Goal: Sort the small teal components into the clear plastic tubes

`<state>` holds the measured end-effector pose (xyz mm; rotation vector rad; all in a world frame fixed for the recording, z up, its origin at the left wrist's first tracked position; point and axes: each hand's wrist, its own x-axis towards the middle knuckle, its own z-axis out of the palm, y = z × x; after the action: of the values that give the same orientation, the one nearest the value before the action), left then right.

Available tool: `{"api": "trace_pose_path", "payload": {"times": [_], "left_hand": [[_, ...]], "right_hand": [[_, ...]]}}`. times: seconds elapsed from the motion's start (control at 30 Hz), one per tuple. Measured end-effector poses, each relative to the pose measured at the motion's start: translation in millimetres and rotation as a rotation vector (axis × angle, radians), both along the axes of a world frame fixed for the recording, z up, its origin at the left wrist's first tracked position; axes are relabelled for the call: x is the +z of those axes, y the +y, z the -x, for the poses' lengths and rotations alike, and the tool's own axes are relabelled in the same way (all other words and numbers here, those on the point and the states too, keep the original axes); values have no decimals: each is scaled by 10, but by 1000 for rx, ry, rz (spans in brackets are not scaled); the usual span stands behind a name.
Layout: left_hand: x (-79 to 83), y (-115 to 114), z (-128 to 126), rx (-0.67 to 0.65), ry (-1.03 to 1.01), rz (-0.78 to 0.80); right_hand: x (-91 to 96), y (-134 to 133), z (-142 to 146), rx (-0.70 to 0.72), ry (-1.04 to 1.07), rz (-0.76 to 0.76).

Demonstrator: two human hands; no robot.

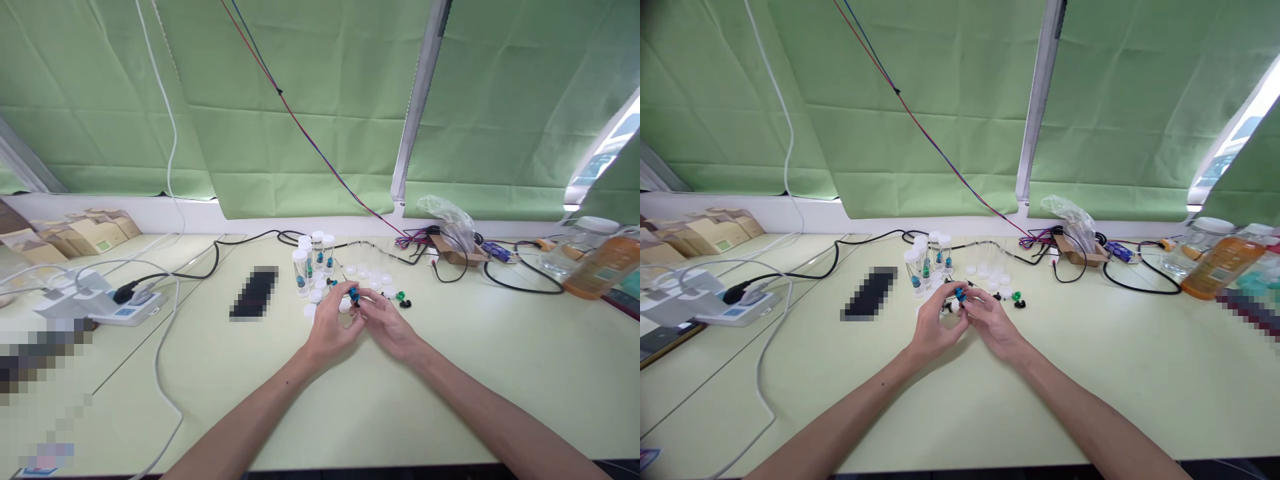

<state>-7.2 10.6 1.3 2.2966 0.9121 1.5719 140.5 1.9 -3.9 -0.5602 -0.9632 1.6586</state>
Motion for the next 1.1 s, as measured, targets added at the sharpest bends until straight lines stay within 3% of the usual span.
{"api": "trace_pose_path", "payload": {"times": [1.1], "left_hand": [[15,1,8,-7,19,34]], "right_hand": [[2,-3,0,15,-4,-24]]}}
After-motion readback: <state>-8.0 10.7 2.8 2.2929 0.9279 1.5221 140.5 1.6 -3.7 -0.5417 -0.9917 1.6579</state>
